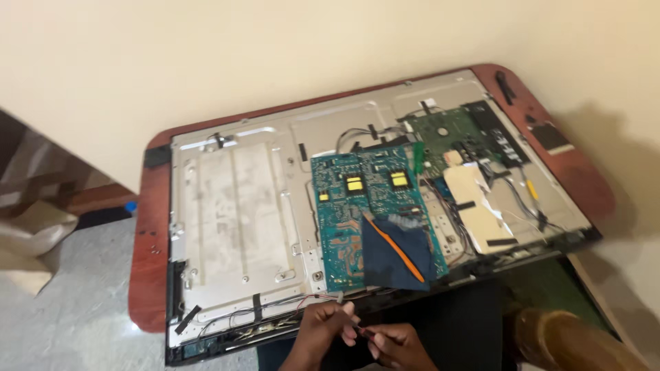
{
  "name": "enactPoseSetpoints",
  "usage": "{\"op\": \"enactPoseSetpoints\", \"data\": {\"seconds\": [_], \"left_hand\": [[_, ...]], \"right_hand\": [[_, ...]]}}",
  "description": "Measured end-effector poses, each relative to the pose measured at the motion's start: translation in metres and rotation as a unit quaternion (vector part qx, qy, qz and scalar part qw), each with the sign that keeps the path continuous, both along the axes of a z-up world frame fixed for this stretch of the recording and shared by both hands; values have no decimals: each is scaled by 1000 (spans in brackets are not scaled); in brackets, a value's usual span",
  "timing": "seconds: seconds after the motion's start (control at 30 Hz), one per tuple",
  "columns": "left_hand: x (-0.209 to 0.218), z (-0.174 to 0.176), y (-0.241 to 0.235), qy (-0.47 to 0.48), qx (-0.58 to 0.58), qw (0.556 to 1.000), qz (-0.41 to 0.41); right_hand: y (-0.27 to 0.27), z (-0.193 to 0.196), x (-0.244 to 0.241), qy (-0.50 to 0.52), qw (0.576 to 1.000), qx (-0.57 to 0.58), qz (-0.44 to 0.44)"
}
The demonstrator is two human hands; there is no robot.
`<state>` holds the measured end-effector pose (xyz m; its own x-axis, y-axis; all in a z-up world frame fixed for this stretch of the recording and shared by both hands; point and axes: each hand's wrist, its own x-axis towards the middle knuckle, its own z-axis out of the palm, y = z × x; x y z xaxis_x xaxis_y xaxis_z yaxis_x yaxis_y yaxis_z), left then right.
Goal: The person wipes the surface of a green circuit board with a blue cloth and uses an orange plastic tool to scrape or clean specific areas. The person also handles small white connectors and wires near the board.
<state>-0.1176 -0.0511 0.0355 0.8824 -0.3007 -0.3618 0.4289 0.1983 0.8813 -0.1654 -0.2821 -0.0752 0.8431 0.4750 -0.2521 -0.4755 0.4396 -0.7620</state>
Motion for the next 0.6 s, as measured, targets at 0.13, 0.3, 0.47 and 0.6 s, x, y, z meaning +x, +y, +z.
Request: {"op": "enactPoseSetpoints", "data": {"seconds": [0.13, 0.3, 0.47, 0.6], "left_hand": [[-4, 19, -2, -280, 436, 854, 52], [1, 37, 21, -104, 440, 891, -49], [-18, 45, 45, -251, 398, 868, -161], [-44, 65, 77, -393, 345, 825, -217]], "right_hand": [[14, -34, 8, -8, 987, -161, -16], [21, -44, 5, -84, 958, -272, 31], [13, -27, -5, -128, 954, -265, 61], [21, 3, -4, -261, 924, -194, 201]]}}
